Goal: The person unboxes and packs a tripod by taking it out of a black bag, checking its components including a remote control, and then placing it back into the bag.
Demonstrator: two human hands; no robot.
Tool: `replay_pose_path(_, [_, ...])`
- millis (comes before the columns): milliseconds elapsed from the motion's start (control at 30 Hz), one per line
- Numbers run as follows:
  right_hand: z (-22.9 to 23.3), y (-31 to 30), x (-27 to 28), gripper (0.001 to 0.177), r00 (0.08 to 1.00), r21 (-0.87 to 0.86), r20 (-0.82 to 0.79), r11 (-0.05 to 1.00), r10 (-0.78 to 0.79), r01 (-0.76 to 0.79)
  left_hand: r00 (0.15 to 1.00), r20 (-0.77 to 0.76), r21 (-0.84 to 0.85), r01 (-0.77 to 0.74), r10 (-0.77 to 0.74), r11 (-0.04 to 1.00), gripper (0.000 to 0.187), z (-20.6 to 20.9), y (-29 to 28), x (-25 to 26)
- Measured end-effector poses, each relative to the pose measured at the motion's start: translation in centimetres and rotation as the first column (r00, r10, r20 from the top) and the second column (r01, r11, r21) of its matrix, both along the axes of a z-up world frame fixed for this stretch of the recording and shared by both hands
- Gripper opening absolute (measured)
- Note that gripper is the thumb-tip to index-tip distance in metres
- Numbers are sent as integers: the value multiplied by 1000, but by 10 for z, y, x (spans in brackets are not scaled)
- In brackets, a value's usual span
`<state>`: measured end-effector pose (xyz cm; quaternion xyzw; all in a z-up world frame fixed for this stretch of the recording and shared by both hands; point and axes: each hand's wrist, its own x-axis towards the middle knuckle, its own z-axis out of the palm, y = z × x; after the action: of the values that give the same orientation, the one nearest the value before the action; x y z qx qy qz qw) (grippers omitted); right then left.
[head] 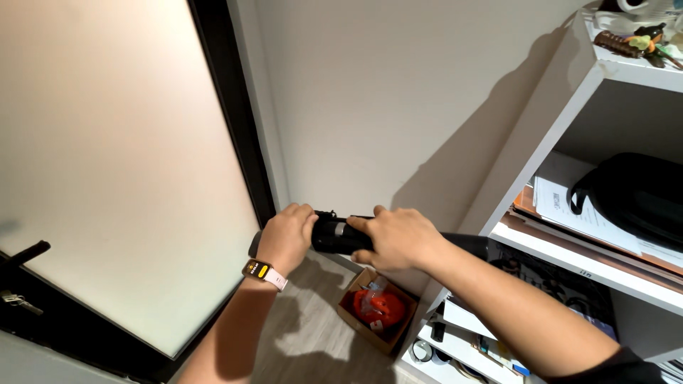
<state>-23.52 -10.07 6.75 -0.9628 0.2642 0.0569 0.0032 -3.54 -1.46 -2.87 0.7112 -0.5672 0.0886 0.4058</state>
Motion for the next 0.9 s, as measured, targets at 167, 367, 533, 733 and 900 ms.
replay_pose_path(167, [8, -10, 17, 66, 996, 72, -43, 994, -79, 82, 992, 54, -93, 118, -113, 989, 14, -6, 0, -3])
replay_pose_path(367, [3, -18, 26, 56, 990, 213, -58, 968, -125, 134, 981, -167, -50, 89, -96, 995, 16, -7, 1, -3])
replay_pose_path(533, [-8, -2, 39, 70, 988, 104, -48, 983, -146, 150, 1000, -9, -9, 15, -15, 1000, 17, -13, -6, -10])
replay_pose_path(733, [-50, -3, 48, 77, 971, 147, 200, 984, -132, 104, 992, 71, -105, 109, -102, 988, 13, -8, -10, -21])
replay_pose_path(900, [-66, -3, 48, 70, 866, 285, 448, 954, -221, 96, 956, -287, -323, -45, -53, 945, 21, -24, -7, -16])
